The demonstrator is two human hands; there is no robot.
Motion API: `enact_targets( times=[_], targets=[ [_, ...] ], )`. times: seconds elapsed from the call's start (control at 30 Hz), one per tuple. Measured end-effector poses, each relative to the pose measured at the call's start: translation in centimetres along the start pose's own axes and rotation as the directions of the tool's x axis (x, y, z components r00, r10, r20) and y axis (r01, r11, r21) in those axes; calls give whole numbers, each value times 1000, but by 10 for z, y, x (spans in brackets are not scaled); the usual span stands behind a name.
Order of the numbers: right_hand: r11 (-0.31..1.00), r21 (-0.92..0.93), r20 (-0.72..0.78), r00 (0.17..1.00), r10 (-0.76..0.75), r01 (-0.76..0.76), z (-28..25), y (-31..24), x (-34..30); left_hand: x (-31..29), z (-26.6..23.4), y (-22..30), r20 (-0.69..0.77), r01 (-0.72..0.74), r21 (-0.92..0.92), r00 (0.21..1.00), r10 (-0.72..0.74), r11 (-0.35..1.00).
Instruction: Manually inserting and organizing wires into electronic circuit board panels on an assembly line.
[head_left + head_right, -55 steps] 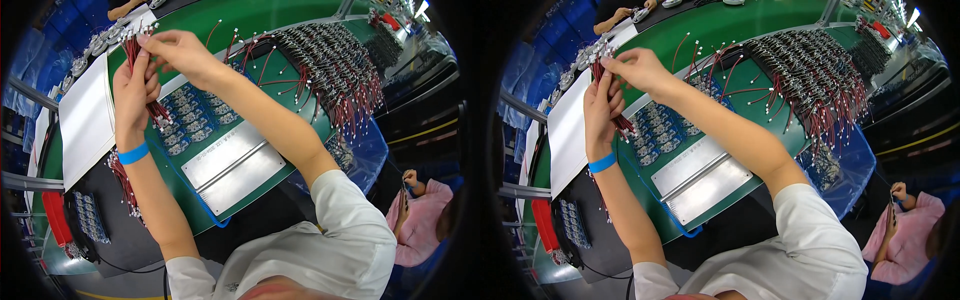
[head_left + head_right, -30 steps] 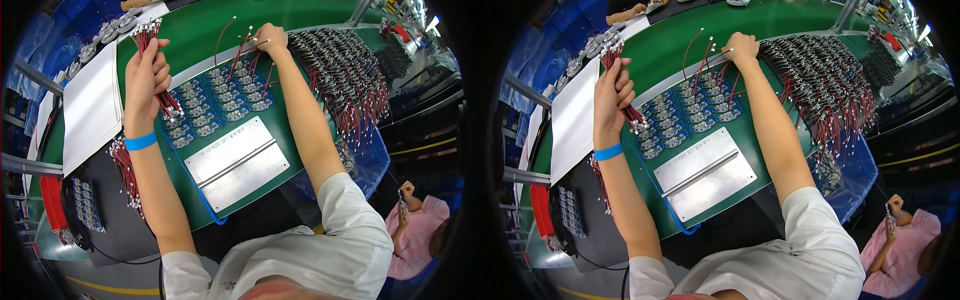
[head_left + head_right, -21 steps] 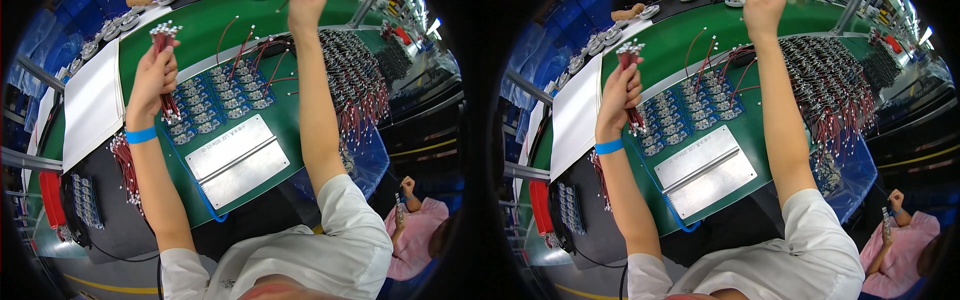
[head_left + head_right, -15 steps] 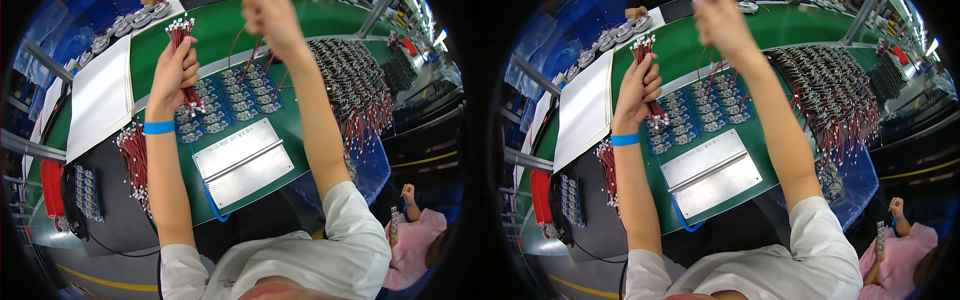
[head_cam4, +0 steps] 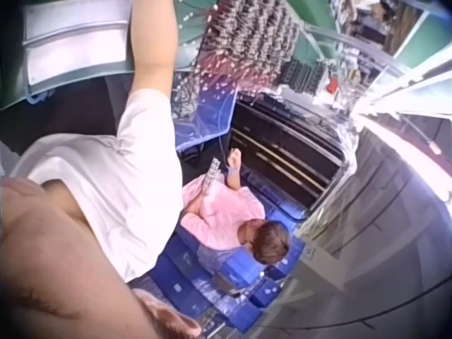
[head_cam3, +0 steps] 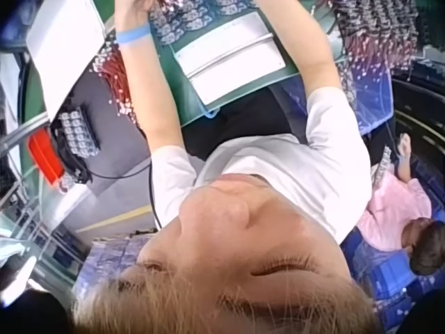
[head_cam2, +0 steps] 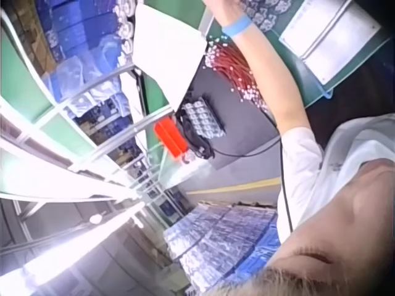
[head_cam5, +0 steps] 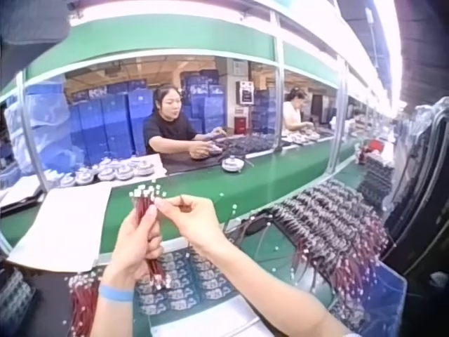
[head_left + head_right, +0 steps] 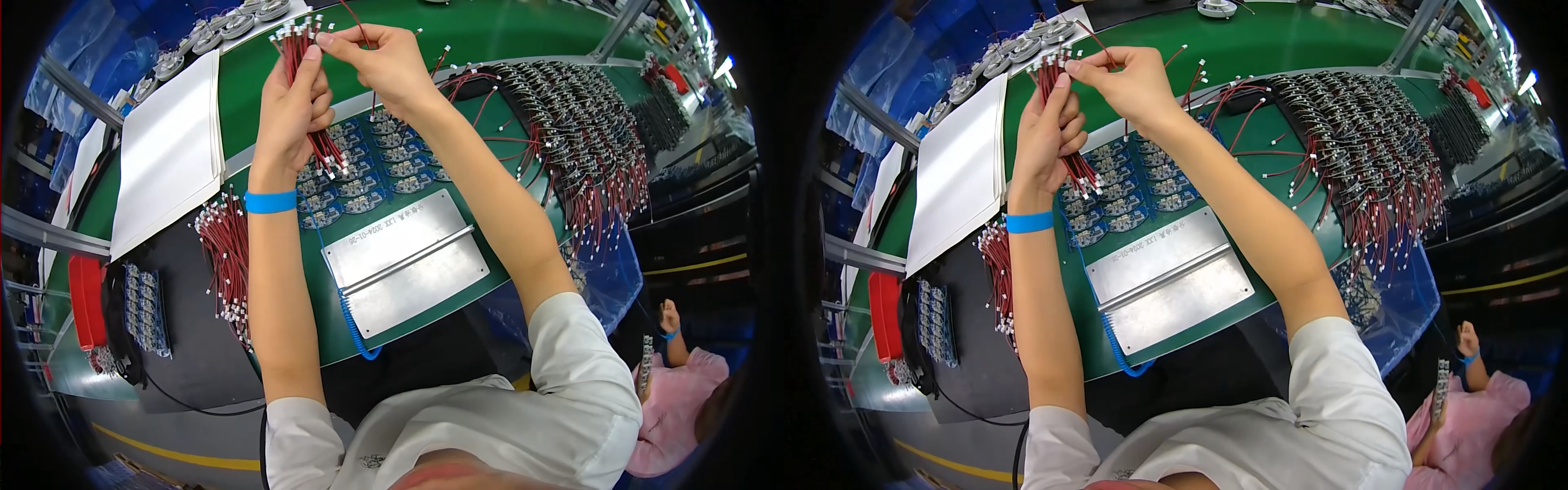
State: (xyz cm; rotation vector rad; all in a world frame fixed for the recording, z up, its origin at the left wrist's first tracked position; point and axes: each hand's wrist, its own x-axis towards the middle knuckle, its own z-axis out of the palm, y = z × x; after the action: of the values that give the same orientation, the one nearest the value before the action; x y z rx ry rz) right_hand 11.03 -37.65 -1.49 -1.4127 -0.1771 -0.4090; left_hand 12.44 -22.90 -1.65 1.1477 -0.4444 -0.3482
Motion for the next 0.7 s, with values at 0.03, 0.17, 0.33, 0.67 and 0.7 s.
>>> enact_targets(
  times=[0.03,0.17,0.33,0.67,0.7],
  targets=[
    [999,-45,-14,1000,-17,17,0,-1,0,0,3,0,-43,-51,29,998,52,998],
    [999,25,-33,999,-32,33,7,12,4,-1,5,1,-6,-12,77,1000,12,997],
    [791,15,-280,762,-584,612,5,-3,2,5,14,-9,-242,-105,42,964,112,994],
    [177,-860,483,875,-18,479,-67,-16,-77,14,-23,-37,-295,126,473,955,22,872],
    [199,-879,456,886,86,433,-74,-6,-80,15,-20,-40,-286,126,466,958,14,876]
  ],
)
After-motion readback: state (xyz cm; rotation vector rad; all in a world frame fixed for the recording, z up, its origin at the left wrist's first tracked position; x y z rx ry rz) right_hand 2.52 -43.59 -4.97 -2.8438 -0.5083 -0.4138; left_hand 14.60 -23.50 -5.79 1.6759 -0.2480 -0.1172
